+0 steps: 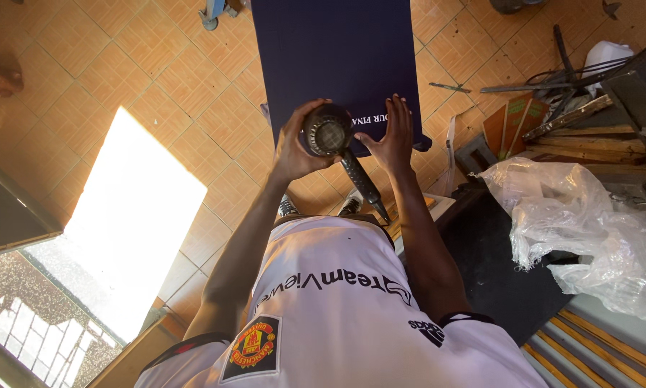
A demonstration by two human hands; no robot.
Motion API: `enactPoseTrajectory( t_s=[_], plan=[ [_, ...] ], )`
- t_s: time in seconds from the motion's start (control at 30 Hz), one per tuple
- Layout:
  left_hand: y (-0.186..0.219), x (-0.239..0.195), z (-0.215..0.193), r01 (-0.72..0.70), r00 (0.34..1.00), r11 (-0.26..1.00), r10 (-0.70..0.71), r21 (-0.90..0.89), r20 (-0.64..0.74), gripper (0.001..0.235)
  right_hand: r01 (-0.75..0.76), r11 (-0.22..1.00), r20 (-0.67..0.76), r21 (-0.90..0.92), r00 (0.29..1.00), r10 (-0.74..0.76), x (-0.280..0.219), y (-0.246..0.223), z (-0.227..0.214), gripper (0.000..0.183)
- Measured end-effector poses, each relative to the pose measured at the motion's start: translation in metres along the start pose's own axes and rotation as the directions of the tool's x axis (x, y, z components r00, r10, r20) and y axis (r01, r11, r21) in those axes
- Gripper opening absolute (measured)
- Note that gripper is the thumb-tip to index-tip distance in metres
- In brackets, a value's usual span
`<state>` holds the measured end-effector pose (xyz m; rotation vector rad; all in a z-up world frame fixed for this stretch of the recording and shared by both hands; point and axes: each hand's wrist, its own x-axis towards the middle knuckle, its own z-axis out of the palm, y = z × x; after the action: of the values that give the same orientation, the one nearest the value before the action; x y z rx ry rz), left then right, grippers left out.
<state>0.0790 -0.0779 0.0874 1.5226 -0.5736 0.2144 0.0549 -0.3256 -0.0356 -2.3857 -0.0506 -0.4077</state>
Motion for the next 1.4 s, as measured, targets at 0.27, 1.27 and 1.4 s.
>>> enactPoseTrajectory(
  t_s=[0.27,1.27,1.4],
  plan=[
    [-0.017,0.023,0.058,0.108,0.983,0.968,-0.070,-0.226,0.172,0.103,-0.116,0.976,-0.060,-0.184,0.992,0.107,-0.019,0.034,-0.010,0.105],
    [0.040,-0.011,-0.040,0.179,0.983,0.979,-0.173,0.097,-0.067,0.098,-0.006,1.000,0.064,0.031,0.998,0.004,-0.011,-0.019,-0.009,0.083],
    [0.053,-0.017,-0.043,0.254,0.964,0.944,-0.230,0.210,-0.134,0.098,-0.455,0.581,0.492,0.675,0.864,0.104,-0.011,-0.092,-0.039,0.051]
  ],
)
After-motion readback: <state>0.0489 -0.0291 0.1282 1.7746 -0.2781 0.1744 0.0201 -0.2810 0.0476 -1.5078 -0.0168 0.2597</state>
